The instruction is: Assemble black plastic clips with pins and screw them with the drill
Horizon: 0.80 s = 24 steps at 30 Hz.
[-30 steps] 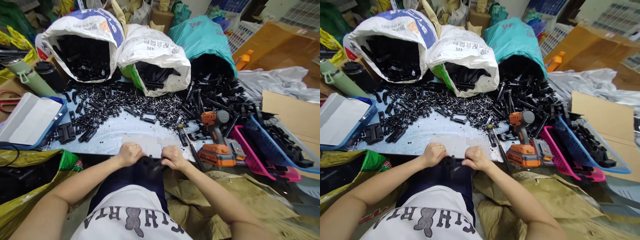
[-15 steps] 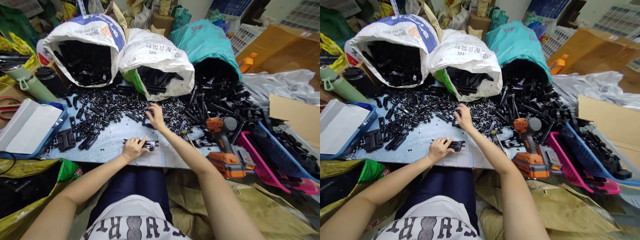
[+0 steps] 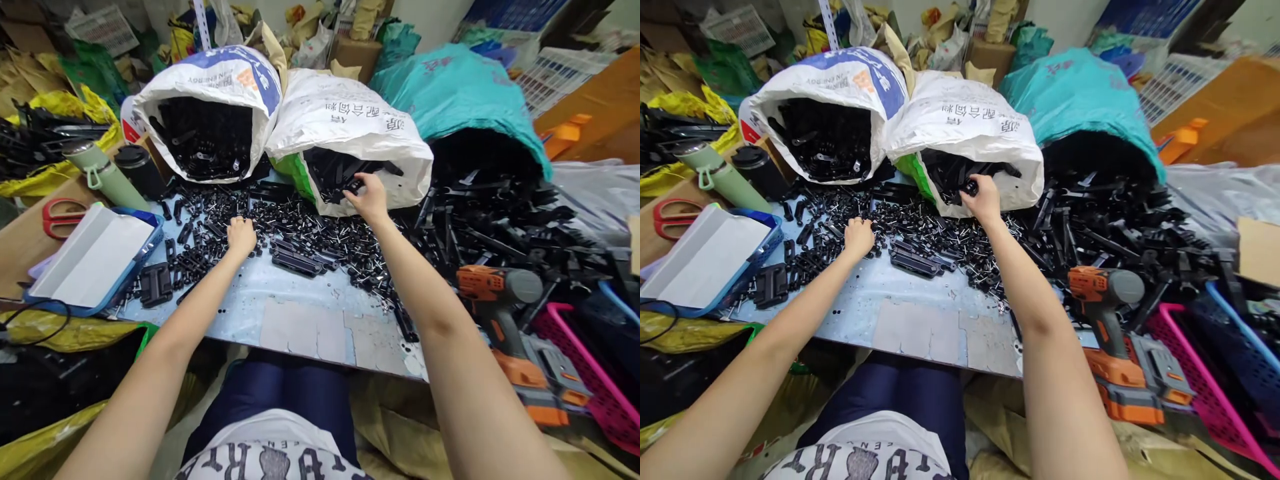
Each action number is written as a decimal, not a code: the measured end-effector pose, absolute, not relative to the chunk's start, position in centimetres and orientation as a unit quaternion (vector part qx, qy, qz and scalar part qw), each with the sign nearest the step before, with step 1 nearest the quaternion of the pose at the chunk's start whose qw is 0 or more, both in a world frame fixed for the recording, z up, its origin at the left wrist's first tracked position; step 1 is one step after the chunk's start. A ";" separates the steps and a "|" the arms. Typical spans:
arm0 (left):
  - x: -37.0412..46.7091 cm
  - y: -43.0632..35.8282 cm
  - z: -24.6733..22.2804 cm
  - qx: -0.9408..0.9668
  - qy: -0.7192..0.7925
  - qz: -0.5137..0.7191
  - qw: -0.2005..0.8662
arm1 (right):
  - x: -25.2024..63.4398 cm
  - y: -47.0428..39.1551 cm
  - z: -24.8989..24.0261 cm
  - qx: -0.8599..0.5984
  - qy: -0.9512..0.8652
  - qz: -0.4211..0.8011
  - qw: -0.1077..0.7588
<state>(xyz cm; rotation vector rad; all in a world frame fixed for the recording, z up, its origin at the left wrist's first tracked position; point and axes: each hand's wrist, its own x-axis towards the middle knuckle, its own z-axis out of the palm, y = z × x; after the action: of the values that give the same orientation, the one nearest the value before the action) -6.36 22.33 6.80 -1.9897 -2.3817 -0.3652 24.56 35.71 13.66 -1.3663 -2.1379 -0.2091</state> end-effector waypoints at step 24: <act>-2.2 8.0 12.6 -0.872 -0.458 -0.015 -0.174 | 23.0 5.8 4.5 -0.408 -0.908 0.054 0.074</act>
<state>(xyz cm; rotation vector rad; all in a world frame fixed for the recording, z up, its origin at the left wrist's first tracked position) -2.16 8.01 12.57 -3.0890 -1.6244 -0.0518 23.02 5.77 4.51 -1.2245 -2.7264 0.1625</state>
